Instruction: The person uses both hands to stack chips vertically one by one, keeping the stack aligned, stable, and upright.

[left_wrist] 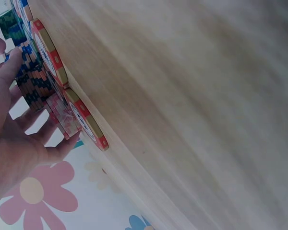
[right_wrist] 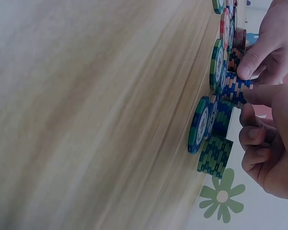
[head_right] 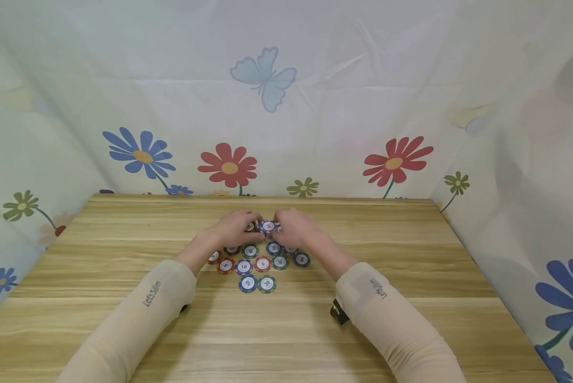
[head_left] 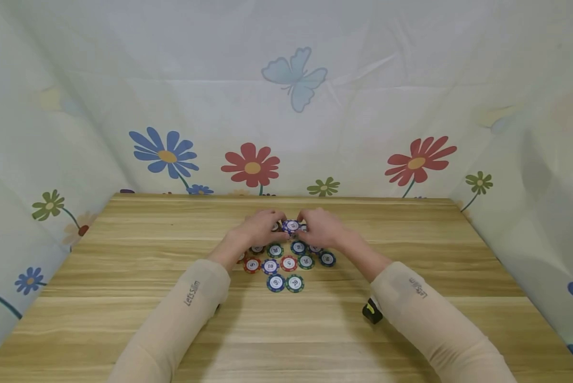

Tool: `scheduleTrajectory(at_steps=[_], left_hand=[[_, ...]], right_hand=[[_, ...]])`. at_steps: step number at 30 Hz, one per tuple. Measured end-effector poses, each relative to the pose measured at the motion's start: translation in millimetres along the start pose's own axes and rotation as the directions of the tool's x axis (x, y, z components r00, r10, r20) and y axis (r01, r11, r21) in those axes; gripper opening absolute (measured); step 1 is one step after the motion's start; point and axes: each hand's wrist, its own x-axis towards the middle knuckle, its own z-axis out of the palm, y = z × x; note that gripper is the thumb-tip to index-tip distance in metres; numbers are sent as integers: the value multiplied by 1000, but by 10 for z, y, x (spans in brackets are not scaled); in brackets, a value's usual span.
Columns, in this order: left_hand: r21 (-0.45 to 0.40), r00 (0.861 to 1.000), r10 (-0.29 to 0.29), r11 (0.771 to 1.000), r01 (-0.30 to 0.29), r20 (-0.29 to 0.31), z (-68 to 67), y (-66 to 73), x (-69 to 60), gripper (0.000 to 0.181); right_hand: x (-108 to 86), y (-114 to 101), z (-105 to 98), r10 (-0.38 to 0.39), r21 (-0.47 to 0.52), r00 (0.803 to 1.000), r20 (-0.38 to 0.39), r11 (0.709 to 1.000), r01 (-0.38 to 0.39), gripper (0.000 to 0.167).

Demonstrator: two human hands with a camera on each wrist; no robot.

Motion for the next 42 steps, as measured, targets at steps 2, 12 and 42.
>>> scheduleTrajectory(at_steps=[2,12,42], left_hand=[[-1,1000,1,1000,-1,1,4,-3,1,47],[1,1000,1,1000,-1,0,19,-16,7,47],[-15,1000,-12,1000,12,22,-1,-11,-6,56]], right_hand=[[9,-5,11,-4,5,1000,0,1000,4,35],[27,11,51,-10,19,1000,-20,1000,11,37],[-290,165,-112,-32,64,999,38,998,29,53]])
